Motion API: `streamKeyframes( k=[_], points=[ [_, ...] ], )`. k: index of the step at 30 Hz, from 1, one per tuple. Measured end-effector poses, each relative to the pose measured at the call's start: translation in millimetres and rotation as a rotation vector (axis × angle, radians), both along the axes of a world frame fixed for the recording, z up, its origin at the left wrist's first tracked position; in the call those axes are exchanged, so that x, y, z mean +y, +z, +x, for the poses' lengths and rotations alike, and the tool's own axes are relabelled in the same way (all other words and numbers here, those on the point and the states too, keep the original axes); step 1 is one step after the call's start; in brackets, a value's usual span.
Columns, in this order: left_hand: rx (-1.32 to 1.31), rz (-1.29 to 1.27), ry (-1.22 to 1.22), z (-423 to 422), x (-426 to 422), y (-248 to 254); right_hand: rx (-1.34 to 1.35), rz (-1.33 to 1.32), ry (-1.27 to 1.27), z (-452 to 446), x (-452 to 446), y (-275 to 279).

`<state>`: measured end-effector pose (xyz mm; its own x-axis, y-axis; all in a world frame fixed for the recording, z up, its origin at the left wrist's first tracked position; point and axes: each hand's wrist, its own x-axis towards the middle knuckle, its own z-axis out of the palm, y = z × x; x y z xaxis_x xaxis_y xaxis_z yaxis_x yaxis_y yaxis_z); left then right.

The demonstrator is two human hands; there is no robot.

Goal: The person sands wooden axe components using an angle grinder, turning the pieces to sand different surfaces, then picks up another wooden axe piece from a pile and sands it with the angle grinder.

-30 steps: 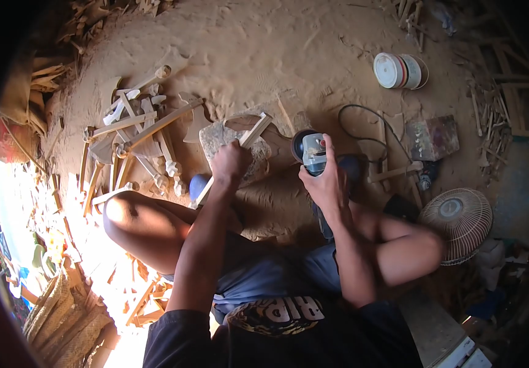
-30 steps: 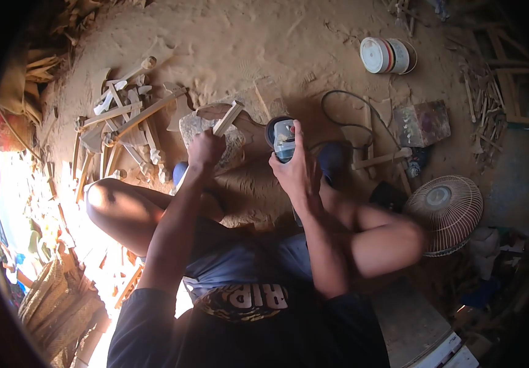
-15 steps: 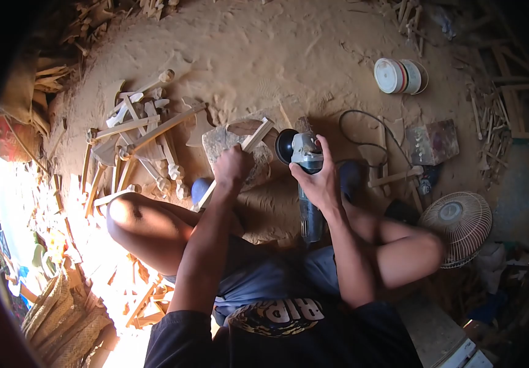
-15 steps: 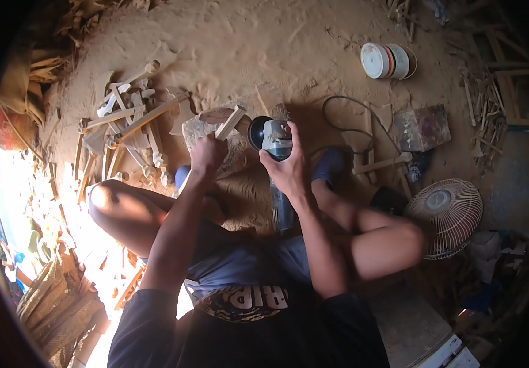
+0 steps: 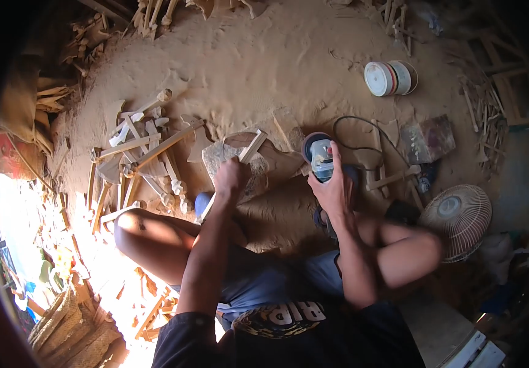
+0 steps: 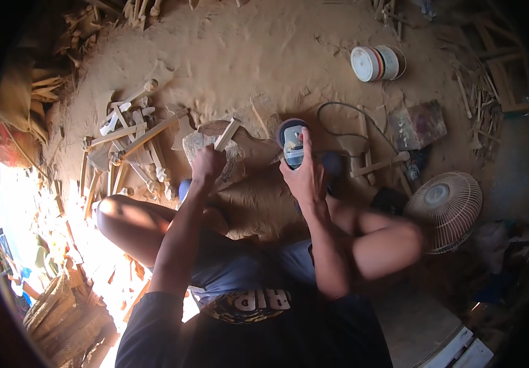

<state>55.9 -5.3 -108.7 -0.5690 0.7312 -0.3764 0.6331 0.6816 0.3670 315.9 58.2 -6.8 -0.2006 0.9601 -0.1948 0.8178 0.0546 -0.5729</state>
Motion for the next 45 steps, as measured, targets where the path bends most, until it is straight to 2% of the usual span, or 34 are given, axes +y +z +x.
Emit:
streamKeyframes(
  k=[3, 5, 8, 9, 13, 16, 17, 20, 22, 25, 26, 30, 37, 45],
  points=[
    [-0.054, 0.062, -0.05, -15, 11, -8, 0.291, 0.221, -0.064, 11, 0, 1],
    [-0.11, 0.103, -0.074, -33, 25, -16, 0.324, 0.228, -0.094, 16, 4, 18],
    [-0.302, 0.135, -0.005, -57, 44, 14, 0.365, 0.229, -0.152, 19, 7, 38],
    [-0.333, 0.182, -0.094, -75, 44, -2, 0.388, 0.212, -0.173, 19, 7, 42],
    [-1.132, 0.227, 0.111, -83, 34, 33, 0.388, 0.17, -0.176, 21, 9, 42],
    [-1.29, 0.408, 0.317, -64, 11, 21, 0.404, 0.155, -0.143, 22, 7, 27],
    [-1.306, 0.352, 0.367, -62, 5, 10, 0.403, 0.14, -0.137, 20, 5, 25],
    [-1.237, 0.252, 0.426, -36, -5, 12, 0.345, 0.083, -0.093, 16, -1, 22],
    [-1.018, 0.305, 0.388, -20, -6, 12, 0.266, -0.012, -0.051, 13, -6, 31],
    [-0.665, 0.325, 0.273, -7, -2, 14, 0.215, 0.101, 0.099, 7, -12, -7],
    [-0.67, 0.317, 0.301, -4, -3, 14, 0.214, 0.133, 0.145, 5, -15, -16],
    [-0.61, 0.311, 0.33, 6, -1, 22, 0.085, -0.09, 0.23, -11, -24, -18],
    [-0.402, 0.366, 0.263, 9, 0, 0, 0.246, 0.129, 0.268, -32, -27, -42],
    [-0.475, 0.311, 0.319, 13, 2, 17, 0.175, 0.113, 0.267, -39, -27, -45]
  ],
)
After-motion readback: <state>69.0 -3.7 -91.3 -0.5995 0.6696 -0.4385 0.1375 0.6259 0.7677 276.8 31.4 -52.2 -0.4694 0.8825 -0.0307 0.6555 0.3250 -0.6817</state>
